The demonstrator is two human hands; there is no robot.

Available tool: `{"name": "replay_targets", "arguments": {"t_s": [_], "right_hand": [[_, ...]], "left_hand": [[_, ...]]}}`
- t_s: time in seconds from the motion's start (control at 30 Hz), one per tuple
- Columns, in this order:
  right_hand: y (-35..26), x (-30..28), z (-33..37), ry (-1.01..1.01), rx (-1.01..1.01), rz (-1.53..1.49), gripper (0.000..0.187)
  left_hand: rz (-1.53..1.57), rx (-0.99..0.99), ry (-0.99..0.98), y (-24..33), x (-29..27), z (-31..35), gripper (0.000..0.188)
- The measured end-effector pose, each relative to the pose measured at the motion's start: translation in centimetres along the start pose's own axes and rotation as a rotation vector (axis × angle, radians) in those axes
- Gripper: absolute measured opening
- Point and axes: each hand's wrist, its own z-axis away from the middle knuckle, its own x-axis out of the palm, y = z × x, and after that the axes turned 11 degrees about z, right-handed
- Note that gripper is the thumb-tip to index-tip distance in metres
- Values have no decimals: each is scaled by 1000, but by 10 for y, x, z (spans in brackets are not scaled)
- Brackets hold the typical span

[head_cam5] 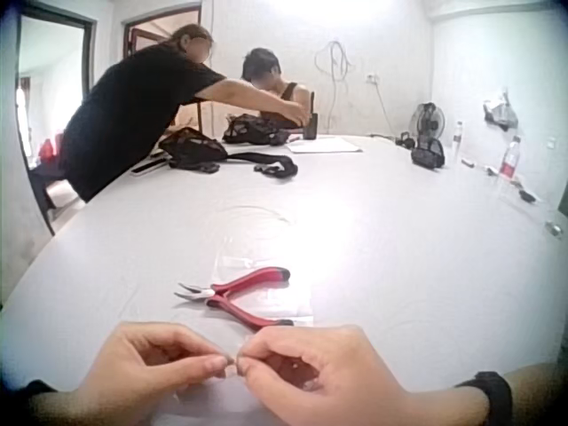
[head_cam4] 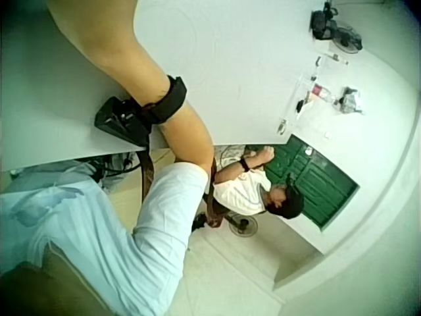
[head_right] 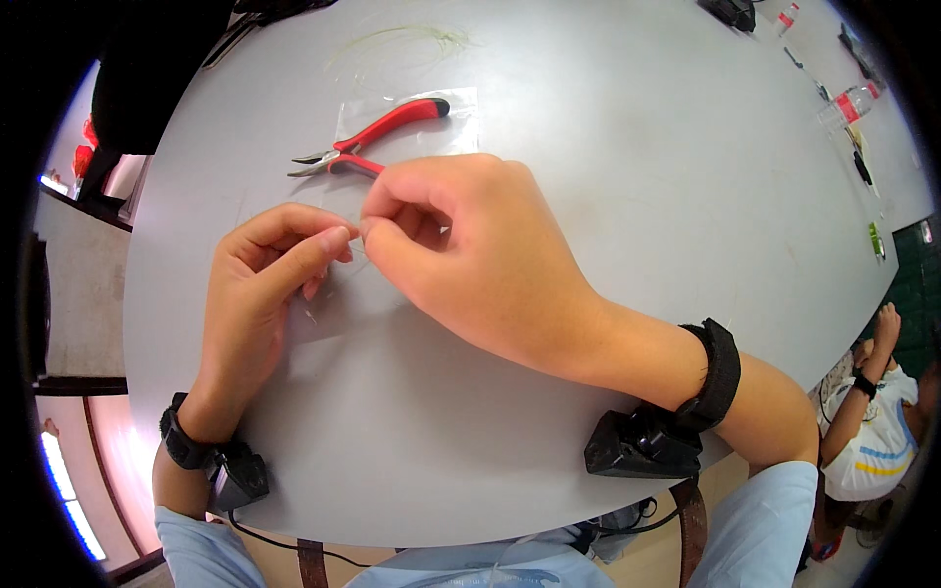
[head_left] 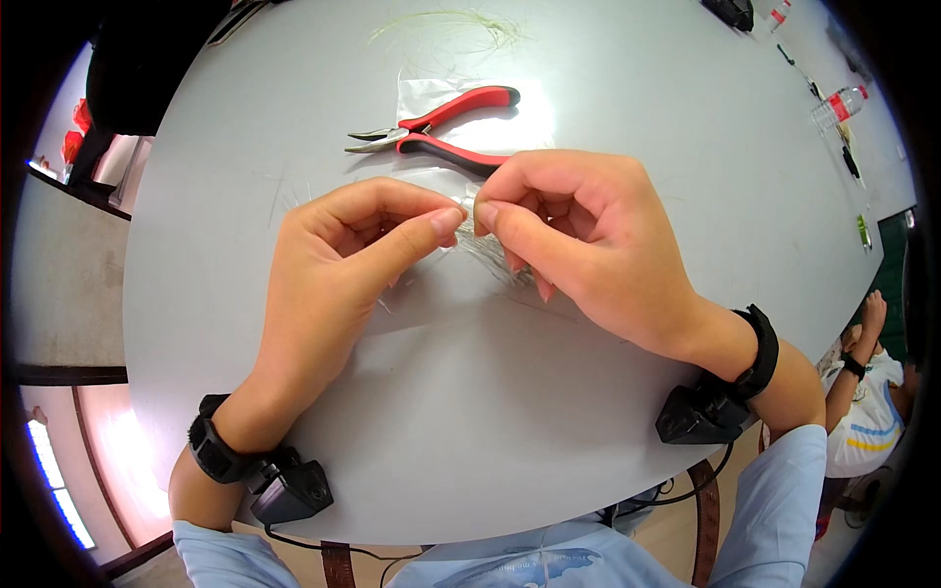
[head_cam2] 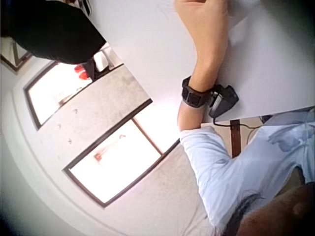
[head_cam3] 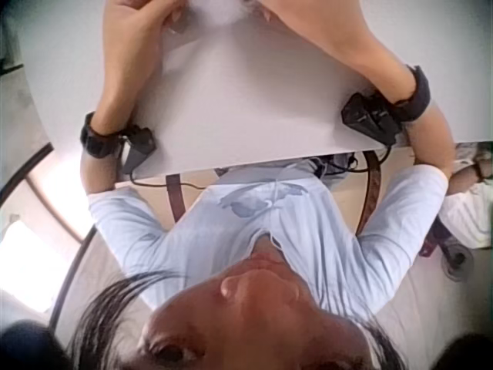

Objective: The person picks up and organizes small metal hooks and wires on a table by hand, occasionally using pliers to manipulate the components.

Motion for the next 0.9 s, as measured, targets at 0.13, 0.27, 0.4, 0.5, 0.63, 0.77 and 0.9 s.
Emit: {"name": "replay_targets", "arguments": {"t_s": [0.13,0.27,0.4,0.5,0.63,0.77,0.9], "right_hand": [[0,0,0,-5,14,4,10],[0,0,0,-4,10,9,10],[1,0,0,3,5,14,10],[1,0,0,6,-8,13,10],[-1,0,1,0,0,2,10],[-2,1,1,12,-19,24,9],[-1,1,0,16,-45,25,10]], "left_hand": [[5,-4,2,0,0,0,12],[11,0,3,0,0,0,12],[6,-2,-3,0,0,0,13],[7,-5,-19,1,-1,0,12],[34,-12,-36,3,-1,0,11],[31,1,-67,4,-2,1,11],[20,12,-60,4,-2,1,11]]}}
